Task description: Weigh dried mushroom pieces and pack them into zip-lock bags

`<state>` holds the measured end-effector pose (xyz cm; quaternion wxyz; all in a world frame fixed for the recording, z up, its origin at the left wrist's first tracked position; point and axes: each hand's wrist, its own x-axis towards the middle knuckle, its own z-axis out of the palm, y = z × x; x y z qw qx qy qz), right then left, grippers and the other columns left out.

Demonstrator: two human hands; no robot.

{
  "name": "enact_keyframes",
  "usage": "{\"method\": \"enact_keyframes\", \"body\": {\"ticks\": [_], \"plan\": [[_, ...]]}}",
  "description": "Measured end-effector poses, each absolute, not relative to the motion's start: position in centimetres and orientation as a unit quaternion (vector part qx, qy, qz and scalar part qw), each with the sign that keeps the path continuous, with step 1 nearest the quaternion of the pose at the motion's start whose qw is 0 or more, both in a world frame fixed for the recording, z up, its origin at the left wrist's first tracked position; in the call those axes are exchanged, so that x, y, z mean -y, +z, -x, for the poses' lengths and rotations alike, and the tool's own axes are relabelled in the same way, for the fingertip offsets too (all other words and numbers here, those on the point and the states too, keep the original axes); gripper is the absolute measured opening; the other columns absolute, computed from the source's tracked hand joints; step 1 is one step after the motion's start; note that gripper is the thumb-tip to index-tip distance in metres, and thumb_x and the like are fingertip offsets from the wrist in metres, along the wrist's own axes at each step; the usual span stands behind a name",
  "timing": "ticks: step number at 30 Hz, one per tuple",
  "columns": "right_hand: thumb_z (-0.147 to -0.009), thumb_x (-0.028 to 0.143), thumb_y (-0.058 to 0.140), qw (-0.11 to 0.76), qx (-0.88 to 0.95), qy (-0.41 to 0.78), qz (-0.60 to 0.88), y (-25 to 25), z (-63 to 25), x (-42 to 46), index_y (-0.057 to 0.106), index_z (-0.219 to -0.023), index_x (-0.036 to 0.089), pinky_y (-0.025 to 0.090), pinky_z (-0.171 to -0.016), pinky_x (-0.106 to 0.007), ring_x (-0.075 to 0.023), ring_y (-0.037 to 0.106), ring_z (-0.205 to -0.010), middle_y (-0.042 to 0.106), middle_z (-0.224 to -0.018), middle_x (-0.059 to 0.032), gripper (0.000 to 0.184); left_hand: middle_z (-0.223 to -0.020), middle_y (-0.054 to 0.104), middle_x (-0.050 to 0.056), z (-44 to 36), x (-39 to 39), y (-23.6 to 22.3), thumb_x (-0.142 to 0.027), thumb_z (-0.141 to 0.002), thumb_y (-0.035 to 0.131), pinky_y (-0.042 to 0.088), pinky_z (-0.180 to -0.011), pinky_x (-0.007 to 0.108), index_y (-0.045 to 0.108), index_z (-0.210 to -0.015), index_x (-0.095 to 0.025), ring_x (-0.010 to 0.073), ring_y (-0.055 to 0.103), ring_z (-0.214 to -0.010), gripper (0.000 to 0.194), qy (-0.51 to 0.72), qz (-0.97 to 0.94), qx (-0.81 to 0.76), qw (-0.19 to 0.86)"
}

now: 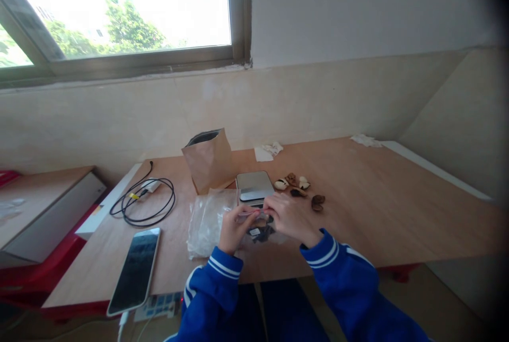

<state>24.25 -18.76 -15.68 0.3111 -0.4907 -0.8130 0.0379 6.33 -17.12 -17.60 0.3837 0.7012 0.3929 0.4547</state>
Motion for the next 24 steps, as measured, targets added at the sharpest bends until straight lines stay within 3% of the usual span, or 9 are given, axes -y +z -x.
{"method": "enact_keyframes", "body": {"ticks": [8, 11, 20, 24], "plan": [[-0.084, 0.022, 0.052, 0.299, 0.815, 0.085, 0.489, -14.5, -23.6, 19.6, 0.057, -0.084, 0.021, 0.035, -0.067, -0.028, -0.017, 0.054, -0.073, 0.062, -0.076, -0.0015, 0.005, -0.08, 0.07, 0.005, -6.0, 17.2, -18.8, -0.038, -0.074, 0.068, 0.05, -0.067, 0.026, 0.065, -0.082, -0.016, 0.017, 0.065, -0.072, 0.024, 0.508, -0.631, -0.427, 0.402], [-0.084, 0.025, 0.053, 0.295, 0.813, 0.092, 0.493, -14.5, -23.5, 19.5, 0.058, -0.092, 0.021, 0.036, -0.067, -0.027, -0.0177, 0.056, -0.076, 0.064, -0.081, -0.002, 0.01, -0.077, 0.069, 0.004, -6.0, 17.1, -19.0, -0.037, -0.075, 0.067, 0.049, -0.067, 0.025, 0.064, -0.078, -0.016, 0.0164, 0.065, -0.072, 0.022, 0.502, -0.646, -0.419, 0.394], [-0.079, 0.006, 0.05, 0.278, 0.826, 0.062, 0.487, -15.9, -23.9, 18.0, 0.064, -0.074, 0.022, 0.033, -0.069, -0.028, -0.015, 0.056, -0.063, 0.067, -0.069, 0.0005, 0.021, -0.078, 0.071, 0.004, -5.6, 17.2, -18.0, -0.036, -0.078, 0.063, 0.047, -0.068, 0.026, 0.07, -0.08, -0.018, 0.0176, 0.063, -0.073, 0.019, 0.463, -0.699, -0.398, 0.372], [-0.085, 0.017, 0.053, 0.311, 0.811, 0.097, 0.486, -16.0, -24.1, 17.9, 0.067, -0.079, 0.024, 0.034, -0.07, -0.028, -0.0163, 0.06, -0.068, 0.07, -0.075, -0.0002, 0.017, -0.078, 0.071, 0.003, -5.1, 16.8, -17.9, -0.034, -0.079, 0.063, 0.046, -0.07, 0.026, 0.071, -0.077, -0.02, 0.0176, 0.064, -0.074, 0.016, 0.482, -0.697, -0.429, 0.313]]}}
